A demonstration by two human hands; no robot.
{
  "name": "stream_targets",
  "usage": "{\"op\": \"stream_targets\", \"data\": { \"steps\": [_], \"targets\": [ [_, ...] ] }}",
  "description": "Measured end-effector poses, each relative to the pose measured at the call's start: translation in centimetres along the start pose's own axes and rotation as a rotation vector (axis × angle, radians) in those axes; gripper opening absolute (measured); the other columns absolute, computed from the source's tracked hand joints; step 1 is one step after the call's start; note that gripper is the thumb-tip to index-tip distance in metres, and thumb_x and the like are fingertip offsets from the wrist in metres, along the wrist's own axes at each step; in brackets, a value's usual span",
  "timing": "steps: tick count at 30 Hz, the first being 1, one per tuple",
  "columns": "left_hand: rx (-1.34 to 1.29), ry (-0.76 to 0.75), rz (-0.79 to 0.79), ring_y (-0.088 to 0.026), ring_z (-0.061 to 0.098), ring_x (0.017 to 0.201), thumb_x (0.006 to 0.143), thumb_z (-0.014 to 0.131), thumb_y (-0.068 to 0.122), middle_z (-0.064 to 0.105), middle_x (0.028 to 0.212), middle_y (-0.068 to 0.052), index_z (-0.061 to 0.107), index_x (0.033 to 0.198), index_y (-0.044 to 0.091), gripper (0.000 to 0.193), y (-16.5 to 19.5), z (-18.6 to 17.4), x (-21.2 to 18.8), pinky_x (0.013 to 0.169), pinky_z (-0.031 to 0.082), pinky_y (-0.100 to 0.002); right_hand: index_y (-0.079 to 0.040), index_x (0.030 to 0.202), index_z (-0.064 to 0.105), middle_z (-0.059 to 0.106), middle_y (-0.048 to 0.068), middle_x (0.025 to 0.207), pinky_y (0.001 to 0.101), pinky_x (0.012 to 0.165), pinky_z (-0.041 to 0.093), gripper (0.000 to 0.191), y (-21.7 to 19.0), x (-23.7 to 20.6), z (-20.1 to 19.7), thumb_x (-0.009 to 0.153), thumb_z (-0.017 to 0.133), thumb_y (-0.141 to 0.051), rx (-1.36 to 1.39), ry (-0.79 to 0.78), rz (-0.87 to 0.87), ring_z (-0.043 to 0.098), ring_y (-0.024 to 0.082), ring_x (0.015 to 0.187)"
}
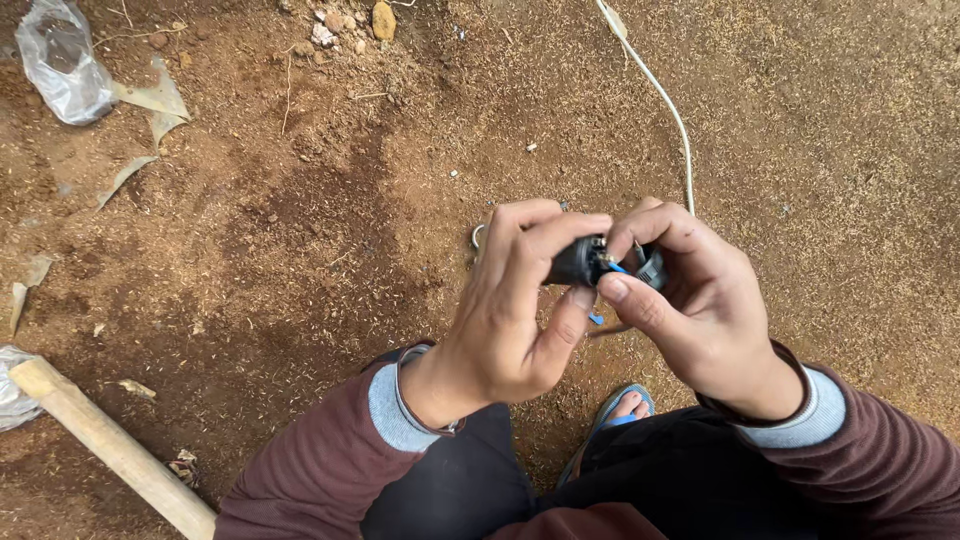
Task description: The person strips insulation from electrical wires using wire strippers, applies tape to the ends, and connects the wires to a black lamp socket using a screwdriver.
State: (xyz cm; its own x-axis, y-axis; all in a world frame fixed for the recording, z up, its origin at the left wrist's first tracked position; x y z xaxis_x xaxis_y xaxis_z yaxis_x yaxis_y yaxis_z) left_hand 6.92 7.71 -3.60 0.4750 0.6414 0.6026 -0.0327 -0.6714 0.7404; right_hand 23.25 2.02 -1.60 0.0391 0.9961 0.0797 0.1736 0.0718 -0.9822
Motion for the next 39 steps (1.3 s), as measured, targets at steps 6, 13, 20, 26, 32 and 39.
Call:
{"op": "stream_targets", "data": {
  "steps": [6, 13, 20, 26, 32, 39],
  "targets": [
    [-0.22, 0.114, -0.051, -0.019, 0.055, 0.107, 0.116, 0.052, 0.021, 0.046, 0.134, -0.014, 0.039, 0.146, 0.004, 0.037, -0.4, 0.2, 0.1, 0.094, 0.05, -0.031, -0.002, 0.104, 0.059, 0.057, 0.002, 0.102, 0.0202, 0.06, 0.043, 0.007, -0.2, -0.3, -0.4, 0.103, 0.065, -0.003, -0.058, 0.159, 0.014, 0.052, 0.004, 0.074],
    [0.274, 0.093, 0.216, -0.022, 0.055, 0.109, 0.11, 0.065, 0.02, 0.045, 0.131, -0.007, 0.046, 0.148, 0.02, 0.042, -0.1, -0.7, -0.1, 0.095, 0.046, -0.037, 0.004, 0.107, 0.07, 0.06, 0.003, 0.093, 0.0211, 0.064, 0.043, 0.012, -0.6, -0.7, -1.1, 0.096, 0.073, 0.002, 0.104, 0.164, 0.067, 0.054, 0.006, 0.076],
    [0.395, 0.058, 0.277, -0.022, 0.055, 0.117, 0.11, 0.067, 0.008, 0.044, 0.134, -0.004, 0.051, 0.15, 0.027, 0.047, 0.6, -0.5, -0.5, 0.102, 0.049, -0.038, 0.003, 0.102, 0.073, 0.065, 0.005, 0.094, 0.0213, 0.067, 0.043, 0.007, -1.1, -1.0, -1.2, 0.095, 0.073, 0.003, -0.011, 0.167, 0.021, 0.056, 0.007, 0.079],
    [0.41, 0.043, 0.278, -0.023, 0.055, 0.122, 0.109, 0.065, 0.014, 0.044, 0.132, -0.004, 0.05, 0.149, 0.027, 0.045, 0.7, -0.4, -0.4, 0.099, 0.048, -0.04, 0.003, 0.103, 0.073, 0.067, 0.005, 0.095, 0.0215, 0.069, 0.044, 0.007, -1.6, -1.0, -1.3, 0.095, 0.073, 0.003, -0.072, 0.162, -0.006, 0.057, 0.007, 0.081],
    [0.422, 0.041, 0.267, -0.021, 0.055, 0.118, 0.11, 0.062, 0.013, 0.044, 0.135, -0.004, 0.048, 0.151, 0.028, 0.047, 0.8, -0.1, -0.4, 0.1, 0.048, -0.039, 0.002, 0.103, 0.073, 0.064, 0.003, 0.092, 0.0198, 0.066, 0.042, 0.011, -2.0, -1.0, -1.4, 0.093, 0.074, 0.004, -0.16, 0.193, 0.006, 0.053, 0.005, 0.078],
    [0.408, 0.03, 0.261, -0.021, 0.055, 0.12, 0.112, 0.064, 0.015, 0.044, 0.135, -0.003, 0.048, 0.152, 0.028, 0.045, 0.6, 0.0, -0.2, 0.1, 0.048, -0.039, 0.001, 0.102, 0.073, 0.065, 0.002, 0.092, 0.0199, 0.064, 0.043, 0.011, -2.1, -0.7, -1.4, 0.091, 0.075, 0.003, -0.2, 0.203, 0.031, 0.052, 0.004, 0.076]
  ]
}}
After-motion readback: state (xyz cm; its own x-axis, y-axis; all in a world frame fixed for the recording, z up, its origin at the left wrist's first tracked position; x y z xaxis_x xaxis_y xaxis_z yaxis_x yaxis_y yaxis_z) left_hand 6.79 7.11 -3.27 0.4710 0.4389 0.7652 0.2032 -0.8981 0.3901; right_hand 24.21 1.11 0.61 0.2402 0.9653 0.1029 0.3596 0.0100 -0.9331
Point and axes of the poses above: each hand's wrist, its own x-axis towards the middle knuckle, its own z-axis out of the palm, y = z × x, the point moved 5 cm from there along x, towards the middle knuckle
